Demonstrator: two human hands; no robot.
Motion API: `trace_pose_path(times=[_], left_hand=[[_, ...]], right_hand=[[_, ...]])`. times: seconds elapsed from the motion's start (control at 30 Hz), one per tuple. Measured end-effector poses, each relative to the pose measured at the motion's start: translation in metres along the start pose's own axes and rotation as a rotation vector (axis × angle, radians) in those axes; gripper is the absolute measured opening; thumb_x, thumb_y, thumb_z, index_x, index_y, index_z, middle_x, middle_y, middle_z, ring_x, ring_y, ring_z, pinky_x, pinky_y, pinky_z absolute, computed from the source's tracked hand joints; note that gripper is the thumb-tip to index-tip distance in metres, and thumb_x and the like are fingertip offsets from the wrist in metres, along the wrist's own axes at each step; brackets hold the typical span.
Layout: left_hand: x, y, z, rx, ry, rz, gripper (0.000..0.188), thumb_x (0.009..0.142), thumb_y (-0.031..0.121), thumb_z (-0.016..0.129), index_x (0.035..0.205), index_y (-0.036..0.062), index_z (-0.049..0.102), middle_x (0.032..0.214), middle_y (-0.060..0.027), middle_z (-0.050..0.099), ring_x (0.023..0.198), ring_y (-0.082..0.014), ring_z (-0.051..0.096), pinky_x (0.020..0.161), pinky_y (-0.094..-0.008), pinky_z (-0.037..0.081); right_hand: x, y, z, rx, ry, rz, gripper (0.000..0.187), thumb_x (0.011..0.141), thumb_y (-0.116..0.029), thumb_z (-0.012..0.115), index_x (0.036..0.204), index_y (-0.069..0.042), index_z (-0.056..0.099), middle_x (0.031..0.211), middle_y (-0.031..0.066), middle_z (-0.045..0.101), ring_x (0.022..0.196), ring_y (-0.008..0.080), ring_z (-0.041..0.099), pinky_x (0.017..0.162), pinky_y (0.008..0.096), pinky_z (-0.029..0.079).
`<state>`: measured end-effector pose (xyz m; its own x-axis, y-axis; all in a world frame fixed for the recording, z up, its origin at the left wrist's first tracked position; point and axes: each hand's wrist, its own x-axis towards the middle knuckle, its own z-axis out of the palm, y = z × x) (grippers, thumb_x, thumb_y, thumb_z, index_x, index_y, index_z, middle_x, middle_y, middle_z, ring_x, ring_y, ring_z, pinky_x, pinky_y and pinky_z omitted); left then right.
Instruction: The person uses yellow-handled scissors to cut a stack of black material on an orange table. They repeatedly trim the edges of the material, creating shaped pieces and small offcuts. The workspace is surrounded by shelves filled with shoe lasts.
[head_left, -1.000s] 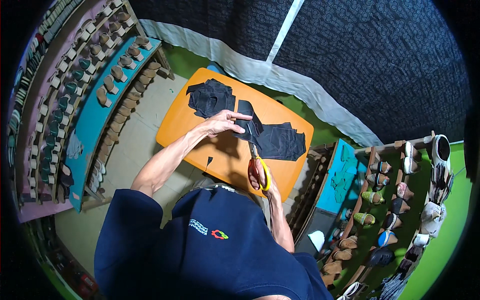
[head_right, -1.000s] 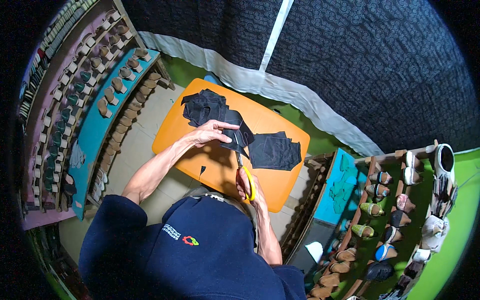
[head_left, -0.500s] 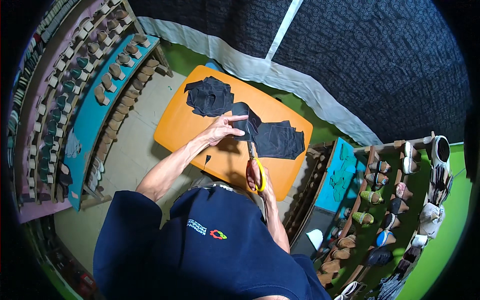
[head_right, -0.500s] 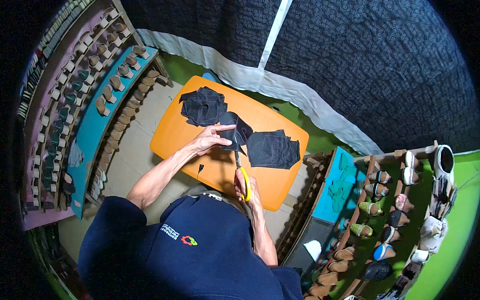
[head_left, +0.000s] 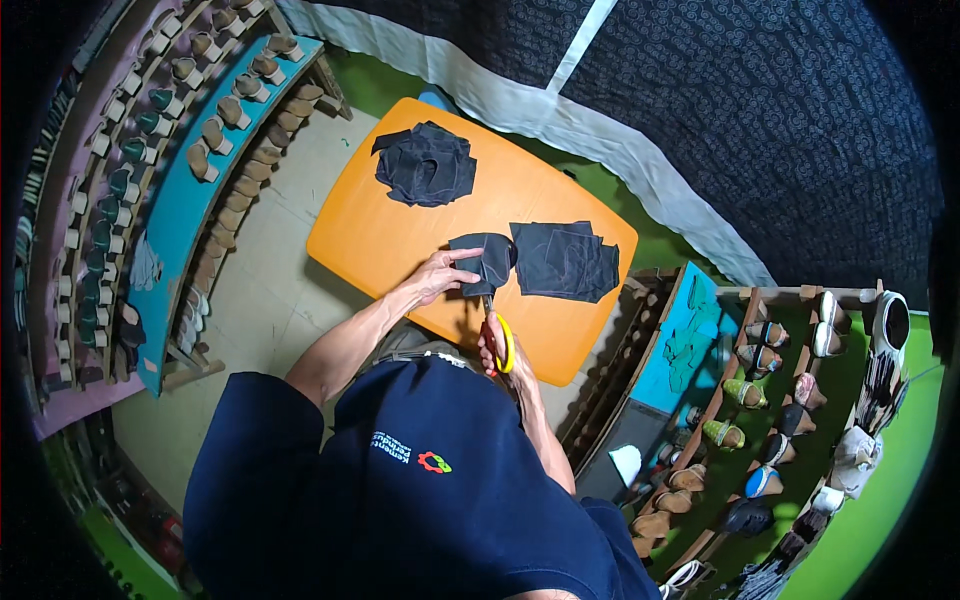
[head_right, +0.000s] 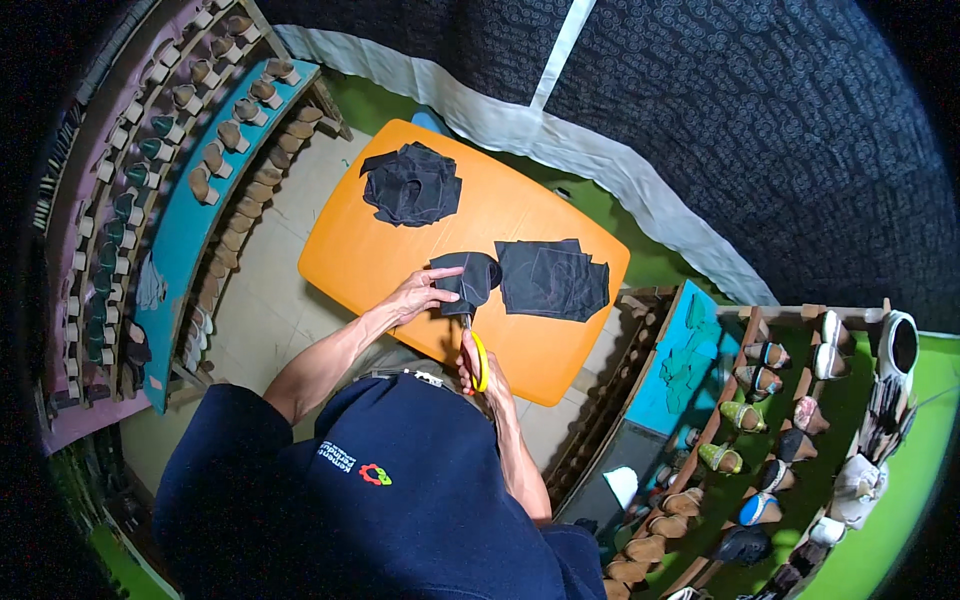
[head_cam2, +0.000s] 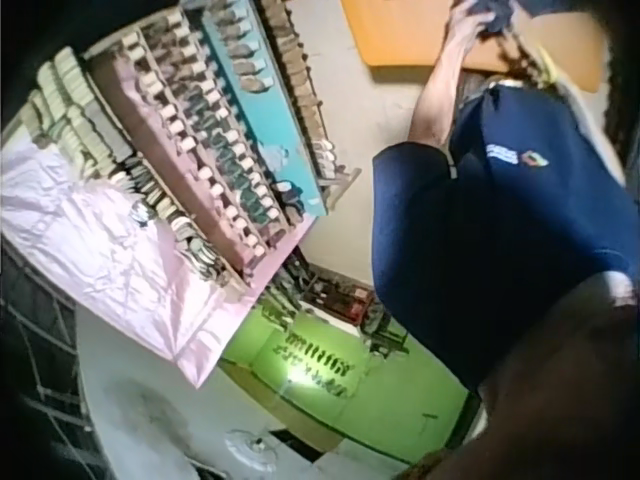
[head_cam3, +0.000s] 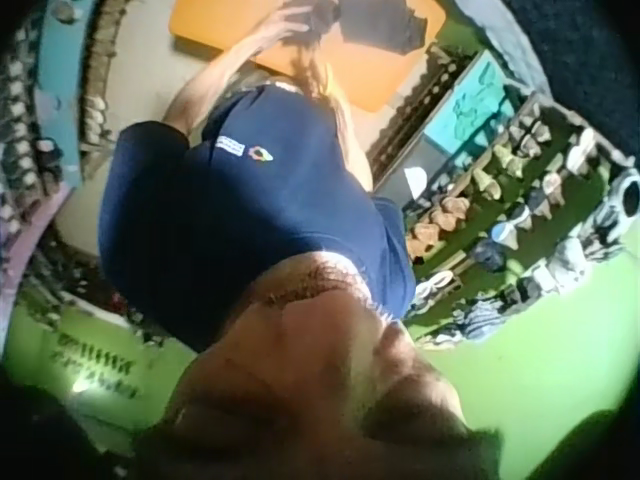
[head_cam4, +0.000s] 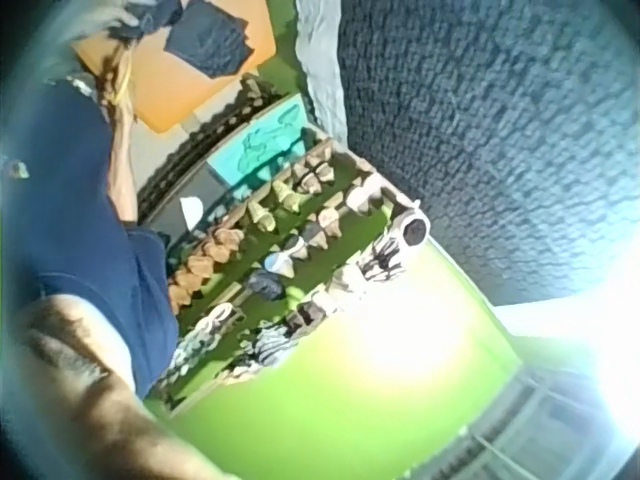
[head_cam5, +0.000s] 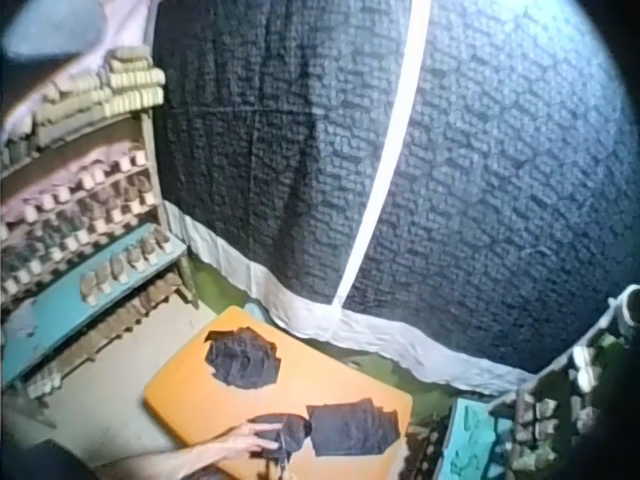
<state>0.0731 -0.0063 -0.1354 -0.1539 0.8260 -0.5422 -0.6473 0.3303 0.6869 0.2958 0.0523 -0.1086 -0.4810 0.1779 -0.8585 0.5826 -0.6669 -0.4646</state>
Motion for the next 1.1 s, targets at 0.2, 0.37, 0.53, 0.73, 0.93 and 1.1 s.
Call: trace_pose_path(times=[0.2,0.37,0.53,0.73,0.93,1.1], left_hand=[[0.005,-0.019,-0.004,-0.034,0.026,-0.031,0.067,0.084,-0.004,0.072,0.146,0.0098,0.050,0.118,-0.0091,0.069,0.106,-0.0177,0.067,0.100,-0.0382,0.050],[0.008,-0.018,0.000,-0.036,0.020,-0.025,0.066,0.084,-0.001,0.072,0.146,0.0108,0.050,0.118,-0.0082,0.069,0.107,-0.0171,0.066,0.102,-0.0399,0.047],[0.013,-0.020,0.002,-0.016,0.039,-0.025,0.067,0.084,0.002,0.074,0.146,0.0129,0.050,0.122,-0.0082,0.068,0.110,-0.0181,0.065,0.106,-0.0445,0.042],[0.017,-0.025,0.002,0.059,0.176,0.006,0.069,0.084,0.002,0.074,0.147,0.0073,0.048,0.126,-0.0102,0.065,0.110,-0.0168,0.065,0.099,-0.0369,0.050],[0.017,-0.035,0.002,-0.047,0.101,0.025,0.071,0.082,-0.002,0.075,0.147,0.0070,0.047,0.127,-0.0107,0.065,0.109,-0.0166,0.066,0.099,-0.0358,0.049],[0.014,-0.042,0.001,-0.052,0.080,0.003,0.073,0.082,-0.002,0.075,0.148,0.0071,0.045,0.128,-0.0104,0.065,0.109,-0.0171,0.066,0.100,-0.0353,0.049]], right_hand=[[0.000,0.003,-0.002,-0.006,0.036,0.001,0.068,0.086,-0.076,0.056,0.078,-0.009,0.052,0.055,-0.0025,0.043,0.043,0.0089,0.041,0.040,0.0255,0.035],[-0.013,-0.006,0.004,0.010,0.082,-0.027,0.067,0.084,-0.075,0.059,0.077,-0.009,0.052,0.055,-0.0031,0.042,0.042,0.0078,0.041,0.039,0.0245,0.034],[-0.021,-0.011,0.009,-0.016,0.182,-0.058,0.066,0.083,-0.074,0.063,0.071,-0.010,0.052,0.054,-0.0026,0.044,0.041,0.0076,0.042,0.037,0.0246,0.037],[-0.024,-0.011,0.010,-0.059,0.206,-0.100,0.067,0.082,-0.073,0.065,0.070,-0.009,0.053,0.053,-0.0009,0.046,0.040,0.0092,0.044,0.037,0.0253,0.040],[-0.007,-0.004,0.009,-0.028,0.145,-0.124,0.070,0.082,-0.076,0.062,0.074,-0.006,0.055,0.053,-0.0009,0.045,0.041,0.0099,0.045,0.039,0.0258,0.041],[0.005,-0.003,0.009,-0.035,0.135,-0.103,0.068,0.083,-0.075,0.062,0.076,-0.007,0.056,0.054,-0.0018,0.045,0.041,0.0095,0.044,0.040,0.0260,0.040]])
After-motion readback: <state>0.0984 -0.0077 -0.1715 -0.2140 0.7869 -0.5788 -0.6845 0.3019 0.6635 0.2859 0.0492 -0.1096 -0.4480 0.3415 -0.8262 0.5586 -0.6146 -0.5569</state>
